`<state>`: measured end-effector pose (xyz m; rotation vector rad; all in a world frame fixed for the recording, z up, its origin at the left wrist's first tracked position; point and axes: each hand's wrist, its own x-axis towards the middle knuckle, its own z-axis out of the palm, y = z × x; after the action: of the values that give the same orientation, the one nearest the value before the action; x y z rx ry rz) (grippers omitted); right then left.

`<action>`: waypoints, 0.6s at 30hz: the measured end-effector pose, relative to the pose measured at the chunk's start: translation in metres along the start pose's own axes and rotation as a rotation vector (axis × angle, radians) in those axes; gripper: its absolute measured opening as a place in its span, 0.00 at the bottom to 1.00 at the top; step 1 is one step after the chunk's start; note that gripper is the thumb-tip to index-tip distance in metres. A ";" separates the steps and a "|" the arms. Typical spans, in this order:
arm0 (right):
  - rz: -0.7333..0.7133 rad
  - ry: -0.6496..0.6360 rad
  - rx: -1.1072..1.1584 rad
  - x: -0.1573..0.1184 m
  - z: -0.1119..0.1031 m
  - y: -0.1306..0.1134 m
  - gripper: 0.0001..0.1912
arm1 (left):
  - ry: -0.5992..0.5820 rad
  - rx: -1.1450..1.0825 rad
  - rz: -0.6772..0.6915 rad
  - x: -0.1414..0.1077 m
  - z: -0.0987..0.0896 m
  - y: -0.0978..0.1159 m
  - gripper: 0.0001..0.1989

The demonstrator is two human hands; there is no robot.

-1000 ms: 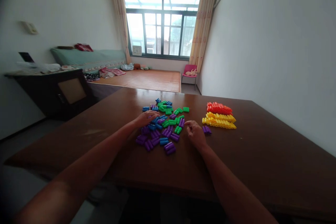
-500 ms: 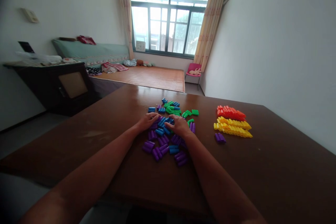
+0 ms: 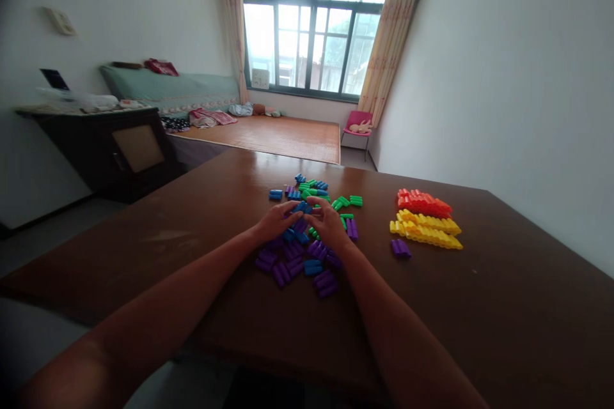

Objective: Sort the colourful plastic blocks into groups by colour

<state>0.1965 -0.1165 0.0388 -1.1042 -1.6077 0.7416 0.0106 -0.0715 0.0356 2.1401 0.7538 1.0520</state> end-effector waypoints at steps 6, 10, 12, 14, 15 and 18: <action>0.005 0.019 -0.078 0.000 0.001 -0.002 0.19 | 0.079 -0.359 -0.109 0.002 0.002 0.000 0.18; -0.029 0.002 -0.064 -0.001 0.003 0.001 0.17 | 0.064 -0.498 -0.154 0.000 0.003 0.005 0.20; -0.051 -0.023 -0.132 0.000 -0.002 0.000 0.14 | 0.135 -0.471 -0.171 0.001 -0.002 0.007 0.20; -0.063 -0.060 -0.245 0.001 -0.012 -0.001 0.10 | 0.257 -0.400 -0.193 0.002 -0.010 0.006 0.20; -0.075 -0.083 -0.302 0.002 -0.017 -0.001 0.09 | 0.305 -0.353 -0.203 0.002 -0.014 0.004 0.20; -0.149 -0.136 -0.467 0.003 -0.030 0.000 0.11 | 0.288 -0.178 -0.225 0.003 -0.023 -0.007 0.21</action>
<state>0.2247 -0.1152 0.0488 -1.2612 -2.0188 0.3534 -0.0084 -0.0588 0.0428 1.7298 0.9709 1.2674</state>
